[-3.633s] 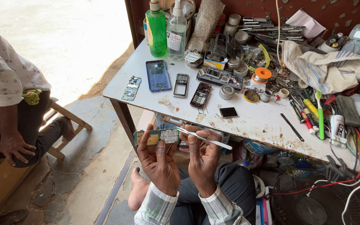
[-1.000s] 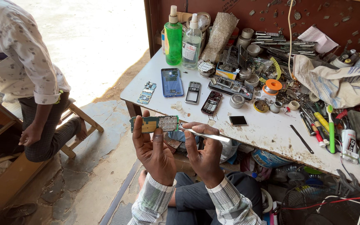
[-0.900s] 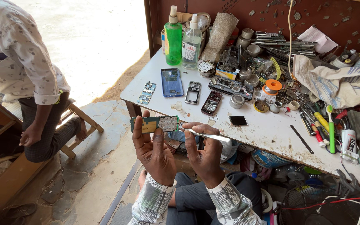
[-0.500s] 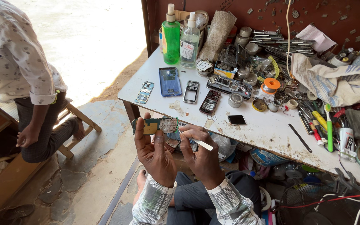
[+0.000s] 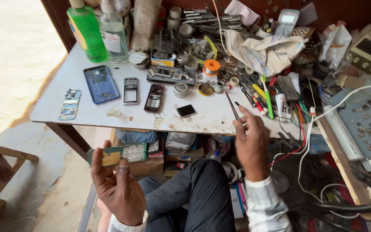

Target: The person cleans a mobile phone circuit board with a spray and cloth, then uses tweezers to remove and reattach a small component. They then wipe a phone screen with a cloth and place it into a phone casing.

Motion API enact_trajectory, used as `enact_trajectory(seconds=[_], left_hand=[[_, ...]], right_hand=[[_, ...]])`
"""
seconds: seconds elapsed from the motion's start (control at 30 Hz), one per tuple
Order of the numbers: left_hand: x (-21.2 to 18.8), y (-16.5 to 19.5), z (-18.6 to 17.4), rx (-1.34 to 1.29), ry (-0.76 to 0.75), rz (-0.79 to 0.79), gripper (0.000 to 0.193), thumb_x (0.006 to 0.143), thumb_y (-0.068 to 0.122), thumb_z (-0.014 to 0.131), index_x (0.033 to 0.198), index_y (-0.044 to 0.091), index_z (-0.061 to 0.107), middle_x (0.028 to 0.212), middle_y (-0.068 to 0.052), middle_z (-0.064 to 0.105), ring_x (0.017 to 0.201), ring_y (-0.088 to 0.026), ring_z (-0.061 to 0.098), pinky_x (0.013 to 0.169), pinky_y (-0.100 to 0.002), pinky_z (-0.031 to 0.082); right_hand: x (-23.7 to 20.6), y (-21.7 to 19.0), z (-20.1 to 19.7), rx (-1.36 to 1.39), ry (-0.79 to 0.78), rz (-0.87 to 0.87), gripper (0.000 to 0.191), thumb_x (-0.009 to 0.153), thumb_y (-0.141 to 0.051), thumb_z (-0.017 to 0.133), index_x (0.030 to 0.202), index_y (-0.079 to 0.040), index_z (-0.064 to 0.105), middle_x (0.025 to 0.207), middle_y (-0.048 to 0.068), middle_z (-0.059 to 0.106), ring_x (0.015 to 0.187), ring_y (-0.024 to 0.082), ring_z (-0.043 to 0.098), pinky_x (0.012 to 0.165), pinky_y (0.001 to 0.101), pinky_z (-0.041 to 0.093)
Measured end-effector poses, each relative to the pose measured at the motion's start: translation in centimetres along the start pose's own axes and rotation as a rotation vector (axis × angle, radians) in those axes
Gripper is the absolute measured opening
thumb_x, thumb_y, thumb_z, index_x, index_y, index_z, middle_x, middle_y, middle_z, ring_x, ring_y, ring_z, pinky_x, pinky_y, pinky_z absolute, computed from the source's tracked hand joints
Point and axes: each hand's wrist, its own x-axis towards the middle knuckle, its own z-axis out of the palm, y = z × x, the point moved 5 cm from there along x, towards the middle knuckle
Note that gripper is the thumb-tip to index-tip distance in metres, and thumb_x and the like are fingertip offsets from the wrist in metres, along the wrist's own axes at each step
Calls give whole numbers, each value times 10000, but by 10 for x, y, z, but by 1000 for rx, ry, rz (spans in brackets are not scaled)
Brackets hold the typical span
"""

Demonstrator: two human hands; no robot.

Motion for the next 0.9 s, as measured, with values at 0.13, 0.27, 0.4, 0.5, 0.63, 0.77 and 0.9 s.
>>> enact_trajectory(seconds=[0.13, 0.27, 0.4, 0.5, 0.63, 0.77, 0.9], left_hand=[[-15, -25, 3, -99, -69, -64, 588, 977, -119, 560, 1530, 54, 455, 1575, -154, 503, 1134, -128, 632, 948, -260, 548], [-28, -42, -2, -152, -73, -193, 604, 981, -128, 571, 1547, 50, 459, 1559, -118, 519, 988, -62, 581, 868, -222, 528], [-35, -47, -3, -74, -107, -255, 559, 991, -110, 543, 1519, 45, 443, 1548, -110, 527, 1131, -74, 635, 937, -233, 553], [-40, -49, 0, -33, -138, -249, 554, 999, -98, 557, 1522, 42, 442, 1544, -121, 536, 1122, -93, 642, 937, -259, 572], [-45, -48, -4, 39, -196, -254, 539, 1009, -100, 539, 1518, 47, 444, 1575, -123, 504, 1178, -110, 633, 952, -266, 564], [-42, -43, -11, 127, -264, -152, 604, 1018, -101, 532, 1562, 88, 348, 1592, -140, 488, 1232, -148, 638, 1000, -294, 567], [-41, -46, -13, 61, -216, -132, 1096, 986, -104, 686, 1706, 315, -27, 1142, -101, 532, 920, -88, 561, 838, -263, 520]], right_hand=[[15, 40, 1, -106, -90, -4, 220, 922, -169, 786, 1101, -77, 698, 947, 94, 761, 793, 283, 728, 808, 396, 500], [21, 24, 2, -152, -184, -124, 139, 956, -129, 782, 1083, -132, 725, 975, 76, 768, 818, 274, 724, 797, 416, 529], [-22, -29, 8, 50, -124, -148, 416, 873, -198, 760, 1262, -75, 679, 1023, 149, 745, 893, 270, 723, 803, 395, 555], [-66, -64, 56, 864, -516, 128, 549, 908, -330, 736, 1360, -69, 565, 1197, 73, 700, 892, 129, 730, 838, 284, 612], [-97, -77, 97, 1073, -699, 373, 423, 902, -251, 761, 1225, -7, 638, 957, 33, 718, 871, 80, 661, 776, 244, 547], [-106, -76, 115, 1177, -714, 459, 262, 937, -202, 758, 1064, 20, 702, 905, 37, 731, 825, 53, 635, 755, 221, 529], [-119, -75, 126, 1280, -620, 512, 186, 927, -160, 772, 994, -1, 702, 885, 54, 744, 804, 75, 655, 772, 233, 552]])
